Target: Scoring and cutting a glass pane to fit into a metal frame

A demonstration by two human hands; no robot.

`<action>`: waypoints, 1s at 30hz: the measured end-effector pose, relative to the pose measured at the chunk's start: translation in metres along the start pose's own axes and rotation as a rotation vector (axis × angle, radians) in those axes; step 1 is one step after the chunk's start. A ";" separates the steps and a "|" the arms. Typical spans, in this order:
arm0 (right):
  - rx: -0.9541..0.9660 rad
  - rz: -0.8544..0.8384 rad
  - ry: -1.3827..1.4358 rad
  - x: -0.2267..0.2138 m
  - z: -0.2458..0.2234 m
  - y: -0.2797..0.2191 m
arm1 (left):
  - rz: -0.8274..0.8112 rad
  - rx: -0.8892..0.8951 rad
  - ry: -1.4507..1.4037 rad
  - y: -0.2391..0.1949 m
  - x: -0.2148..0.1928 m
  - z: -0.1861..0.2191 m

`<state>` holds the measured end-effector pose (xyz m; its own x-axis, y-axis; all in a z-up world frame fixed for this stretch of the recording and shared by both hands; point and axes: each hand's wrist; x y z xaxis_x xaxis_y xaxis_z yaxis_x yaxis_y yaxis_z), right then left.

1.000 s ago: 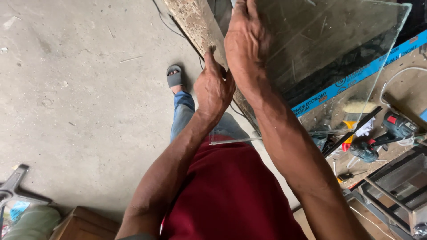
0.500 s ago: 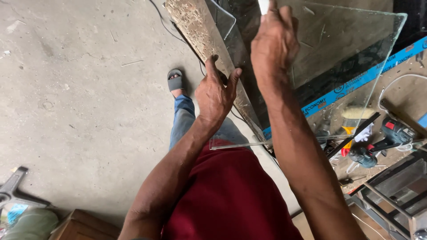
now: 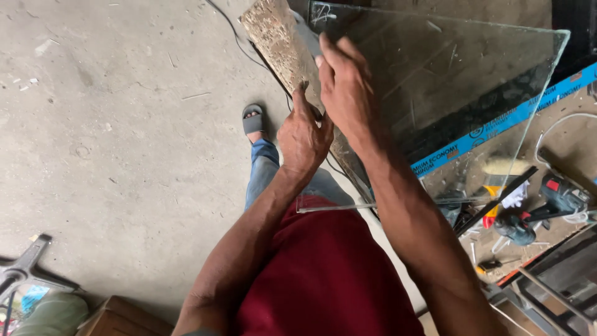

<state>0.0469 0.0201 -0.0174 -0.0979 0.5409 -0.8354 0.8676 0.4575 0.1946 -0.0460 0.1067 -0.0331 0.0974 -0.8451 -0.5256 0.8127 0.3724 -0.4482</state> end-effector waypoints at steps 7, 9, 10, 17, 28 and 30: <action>0.922 0.348 0.847 -0.118 0.046 -0.080 | 0.340 0.506 0.481 0.046 -0.027 0.030; 1.052 0.382 1.179 -0.151 0.072 -0.113 | 0.296 0.683 0.533 0.074 -0.032 0.047; 1.009 0.386 1.268 -0.168 0.080 -0.134 | 0.135 0.709 0.630 0.083 -0.033 0.050; 0.965 0.460 0.454 -0.254 0.111 -0.209 | 0.347 0.526 0.755 0.047 -0.020 0.058; 1.076 0.371 0.328 -0.280 0.116 -0.237 | -0.087 0.707 0.890 0.106 0.091 0.153; 1.167 0.356 0.275 -0.284 0.116 -0.264 | -0.217 0.528 0.957 0.122 0.097 0.156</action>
<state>-0.0982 -0.3363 0.1093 0.2543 0.6999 -0.6674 0.7669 -0.5664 -0.3018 0.1524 0.0098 -0.0258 -0.3745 -0.1433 -0.9161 0.9232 -0.1498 -0.3540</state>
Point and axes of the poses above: each hand's wrist, its own y-axis towards the middle knuckle, its own x-axis out of the palm, z = x × y, and after that the axes turned 11 degrees about -x, right-handed
